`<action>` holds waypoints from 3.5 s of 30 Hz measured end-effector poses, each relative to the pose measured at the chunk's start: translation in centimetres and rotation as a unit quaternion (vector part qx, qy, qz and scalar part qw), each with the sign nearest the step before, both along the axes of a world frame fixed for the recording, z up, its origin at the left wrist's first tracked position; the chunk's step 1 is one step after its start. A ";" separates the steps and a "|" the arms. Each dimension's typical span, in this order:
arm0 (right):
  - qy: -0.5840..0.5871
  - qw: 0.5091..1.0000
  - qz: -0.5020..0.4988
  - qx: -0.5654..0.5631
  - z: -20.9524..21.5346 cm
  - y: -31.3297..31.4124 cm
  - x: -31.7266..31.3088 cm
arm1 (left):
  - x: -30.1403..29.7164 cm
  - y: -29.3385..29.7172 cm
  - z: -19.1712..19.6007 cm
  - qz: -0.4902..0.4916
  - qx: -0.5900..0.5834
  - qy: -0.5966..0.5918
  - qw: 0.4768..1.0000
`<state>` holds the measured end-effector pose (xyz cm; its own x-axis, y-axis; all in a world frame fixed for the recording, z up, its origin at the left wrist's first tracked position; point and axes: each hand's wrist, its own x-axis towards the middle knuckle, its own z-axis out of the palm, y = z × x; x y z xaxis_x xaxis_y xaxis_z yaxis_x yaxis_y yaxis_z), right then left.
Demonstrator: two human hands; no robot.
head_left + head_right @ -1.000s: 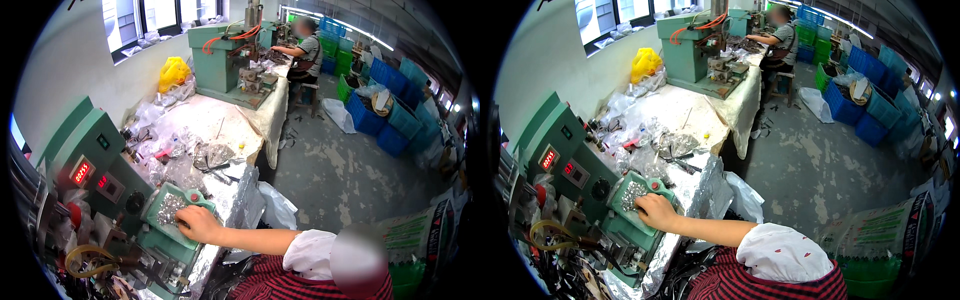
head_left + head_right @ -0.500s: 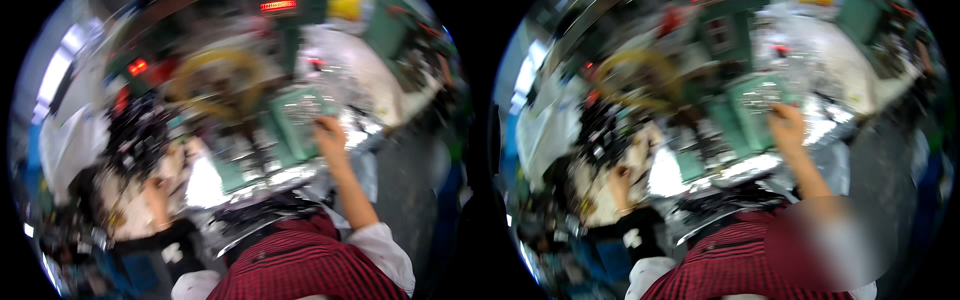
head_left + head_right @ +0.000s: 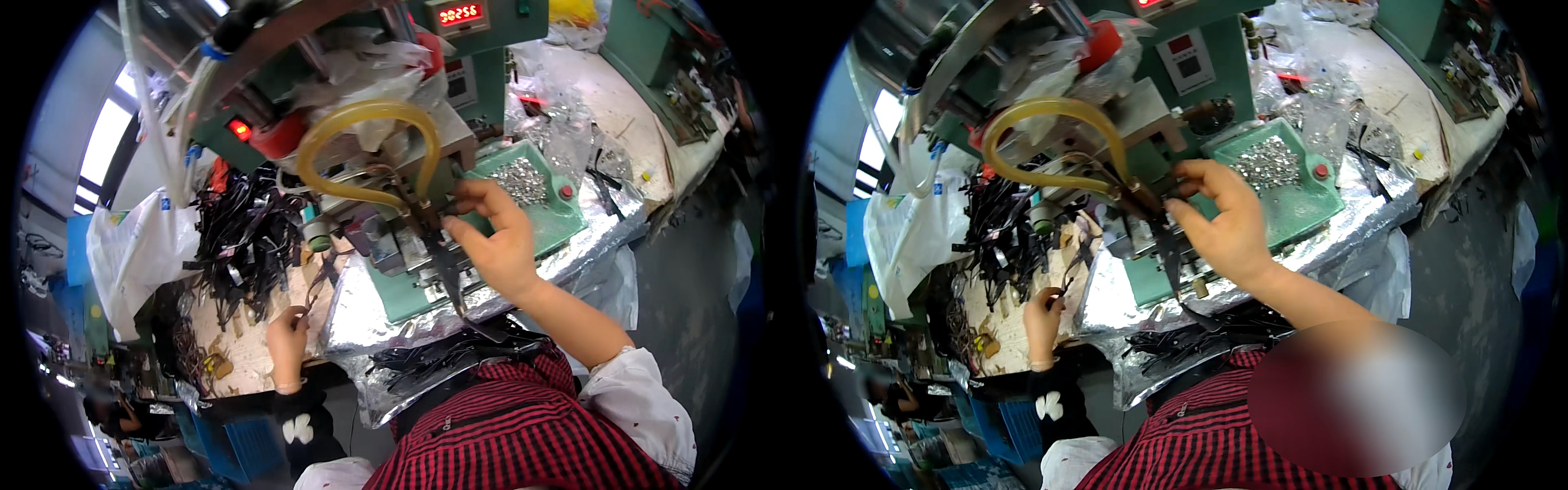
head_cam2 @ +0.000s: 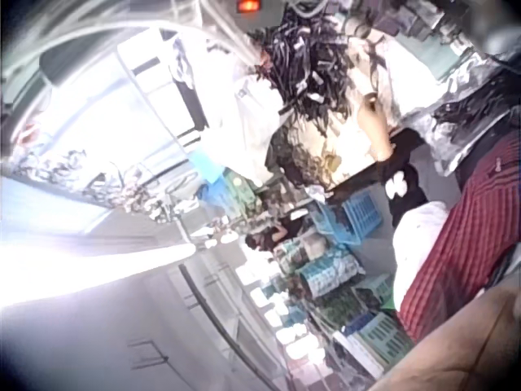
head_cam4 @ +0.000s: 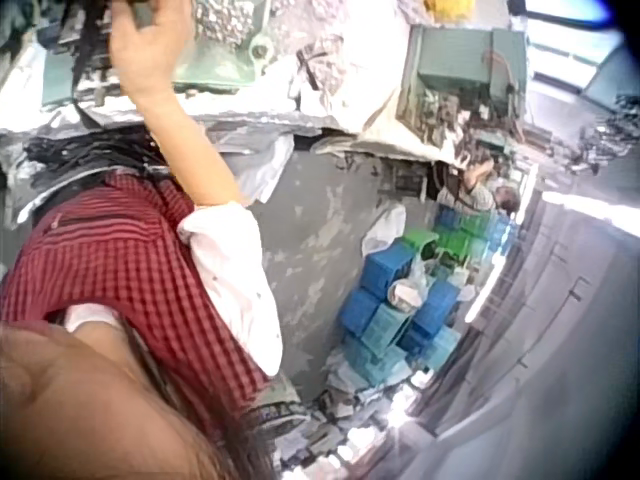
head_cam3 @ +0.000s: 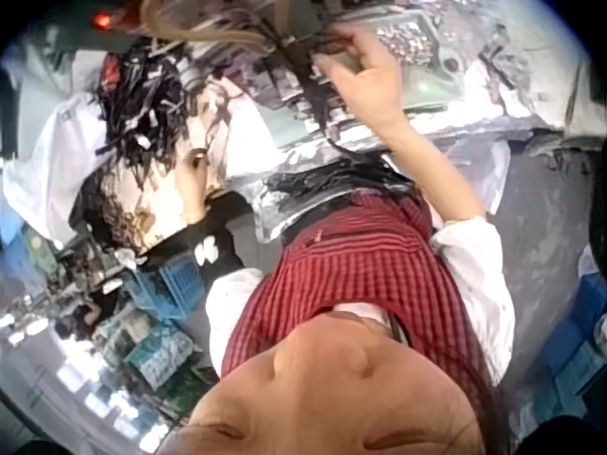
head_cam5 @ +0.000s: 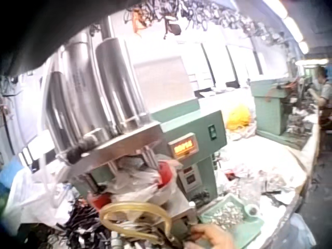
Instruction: The person repeatedly picks black shoelaces and small metal aglets from a tray, inserts the aglets into the lace ends, and uses a green press machine to crimp them. The finished laces are placed into a white bag on the right side of the workspace.
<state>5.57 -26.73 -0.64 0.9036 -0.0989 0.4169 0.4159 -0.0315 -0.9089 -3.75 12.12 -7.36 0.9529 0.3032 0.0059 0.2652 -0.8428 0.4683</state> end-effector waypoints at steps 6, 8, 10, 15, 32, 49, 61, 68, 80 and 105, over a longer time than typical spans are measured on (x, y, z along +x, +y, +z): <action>0.051 0.994 0.057 0.075 0.3 0.4 0.1 | -1.0 -4.9 7.3 -0.148 -0.288 0.139 0.936; 0.046 0.986 0.074 0.143 1.6 1.0 -0.3 | 0.9 -5.2 6.3 -0.109 -0.129 0.034 0.985; 0.055 0.987 0.066 0.137 2.5 1.7 -0.5 | 3.9 -4.4 3.2 0.032 -0.020 -0.053 0.998; 0.081 0.989 0.072 0.105 2.7 1.2 0.1 | 10.6 -4.6 -3.8 0.063 0.093 -0.045 0.993; -0.016 0.999 0.029 0.008 0.8 2.1 -1.2 | 6.1 -17.5 14.3 -0.148 -0.288 -0.517 0.792; 0.052 0.987 0.111 0.108 4.0 1.4 -2.6 | 3.0 -21.6 9.6 -0.381 -0.027 -0.479 0.791; 0.274 0.895 0.283 0.211 6.5 -2.0 0.8 | 5.2 -18.4 13.2 -0.172 -0.275 -0.522 0.789; 0.132 0.966 0.212 0.072 4.7 -2.2 -0.6 | 3.7 -22.8 8.6 -0.417 0.042 -0.475 0.774; 0.039 0.945 -0.161 -0.280 -6.1 -10.8 0.6 | 5.3 -22.5 7.2 -0.433 0.069 -0.495 0.750; 0.084 0.962 -0.130 -0.226 -7.2 -8.3 0.7 | -9.5 -7.9 3.5 -0.162 0.103 0.250 0.949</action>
<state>6.31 -35.03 -7.84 0.9312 -0.1736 0.3205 0.1889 -0.5223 -0.8316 -13.24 4.25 -3.82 0.8948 0.0356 -0.4451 0.1230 -0.9779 0.1689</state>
